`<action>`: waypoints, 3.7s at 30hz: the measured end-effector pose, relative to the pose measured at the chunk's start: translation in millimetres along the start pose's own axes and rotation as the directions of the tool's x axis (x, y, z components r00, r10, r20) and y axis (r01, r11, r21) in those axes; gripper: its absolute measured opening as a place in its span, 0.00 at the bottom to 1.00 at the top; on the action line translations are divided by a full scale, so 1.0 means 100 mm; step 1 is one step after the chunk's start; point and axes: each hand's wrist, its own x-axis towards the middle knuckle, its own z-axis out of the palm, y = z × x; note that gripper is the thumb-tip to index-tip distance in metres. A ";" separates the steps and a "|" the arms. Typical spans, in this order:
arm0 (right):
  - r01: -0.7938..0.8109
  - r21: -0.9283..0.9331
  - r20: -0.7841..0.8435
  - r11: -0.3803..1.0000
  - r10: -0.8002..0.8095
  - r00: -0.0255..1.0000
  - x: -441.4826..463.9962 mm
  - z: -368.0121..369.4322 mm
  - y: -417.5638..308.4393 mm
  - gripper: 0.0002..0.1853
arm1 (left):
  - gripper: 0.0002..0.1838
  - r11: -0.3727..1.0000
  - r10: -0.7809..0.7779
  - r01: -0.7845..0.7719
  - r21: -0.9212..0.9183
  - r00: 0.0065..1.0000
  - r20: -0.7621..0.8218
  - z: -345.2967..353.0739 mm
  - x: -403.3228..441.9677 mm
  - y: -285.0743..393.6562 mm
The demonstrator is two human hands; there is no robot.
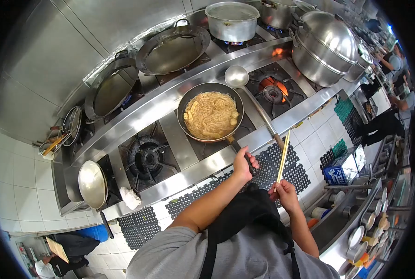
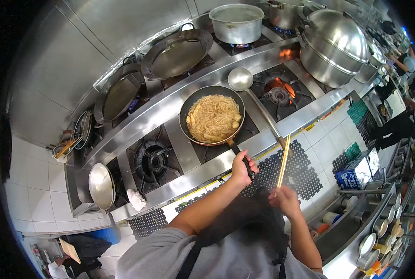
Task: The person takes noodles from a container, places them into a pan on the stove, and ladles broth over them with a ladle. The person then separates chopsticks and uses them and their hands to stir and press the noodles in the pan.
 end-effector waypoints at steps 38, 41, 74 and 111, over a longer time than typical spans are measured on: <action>0.160 0.358 -0.335 0.920 -0.033 0.942 -1.19 0.65 0.81 0.12 | 0.26 0.298 -0.815 -0.221 0.929 0.448 0.368 -0.22 -0.88 -0.97; 0.266 0.437 -0.427 0.859 -0.062 0.902 -1.27 0.58 0.88 0.10 | 0.23 0.102 -0.889 -0.348 0.932 0.388 0.243 -0.18 -0.88 -1.21; -0.017 0.359 -0.287 0.933 0.127 0.949 -0.99 -1.79 1.32 0.13 | 0.11 0.596 0.500 -0.592 0.542 0.802 0.326 1.30 -0.79 0.62; -0.248 0.297 -0.466 0.922 0.366 0.805 -0.77 0.71 1.40 0.13 | 0.09 0.939 0.342 -0.342 0.018 0.939 0.020 -1.15 0.72 4.41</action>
